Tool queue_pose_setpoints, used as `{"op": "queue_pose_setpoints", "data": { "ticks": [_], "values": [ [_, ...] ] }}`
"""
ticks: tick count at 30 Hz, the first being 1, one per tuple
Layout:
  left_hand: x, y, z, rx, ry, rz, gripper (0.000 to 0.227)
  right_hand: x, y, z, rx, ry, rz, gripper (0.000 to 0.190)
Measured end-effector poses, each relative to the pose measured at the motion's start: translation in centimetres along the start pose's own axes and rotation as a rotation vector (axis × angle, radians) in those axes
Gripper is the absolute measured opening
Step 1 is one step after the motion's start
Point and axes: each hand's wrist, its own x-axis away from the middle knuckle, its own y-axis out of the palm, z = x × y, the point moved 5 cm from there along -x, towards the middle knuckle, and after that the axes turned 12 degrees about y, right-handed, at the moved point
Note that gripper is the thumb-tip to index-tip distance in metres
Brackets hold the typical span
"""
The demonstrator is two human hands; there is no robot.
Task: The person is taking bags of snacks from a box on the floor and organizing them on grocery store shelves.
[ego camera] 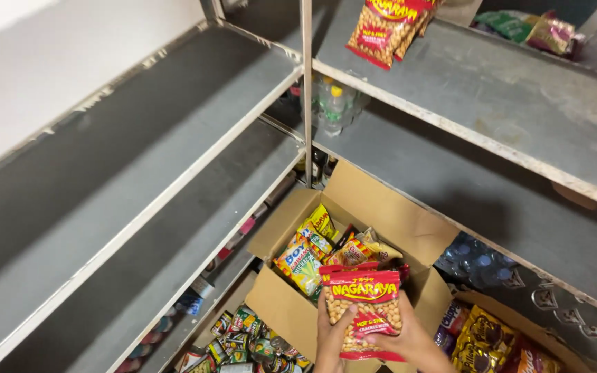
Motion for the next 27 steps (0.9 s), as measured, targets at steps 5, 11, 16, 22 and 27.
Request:
{"op": "queue_pose_setpoints", "data": {
  "ticks": [5, 11, 16, 22, 27],
  "values": [
    [1.3, 1.0, 2.0, 0.009, -0.023, -0.049, 0.082, 2.4, -1.1, -4.5, -0.207, 0.065, -0.138, 0.109],
    [0.0, 0.9, 4.0, -0.019, -0.188, 0.004, 0.071, -0.3, -4.9, 2.3, -0.753, 0.085, -0.048, 0.08],
    [-3.9, -2.4, -1.3, 0.117, -0.271, 0.02, 0.051, -0.3, -4.4, 1.5, -0.659, 0.055, 0.023, 0.06],
    [-7.5, -1.2, -3.0, 0.255, -0.336, 0.075, 0.045, -1.1, -6.6, -1.6, -0.573, -0.052, 0.137, 0.062],
    [-10.3, 6.6, 7.6, 0.162, -0.202, -0.045, 0.05, -1.9, -9.7, -3.4, -0.872, -0.105, 0.196, 0.054]
  ]
}}
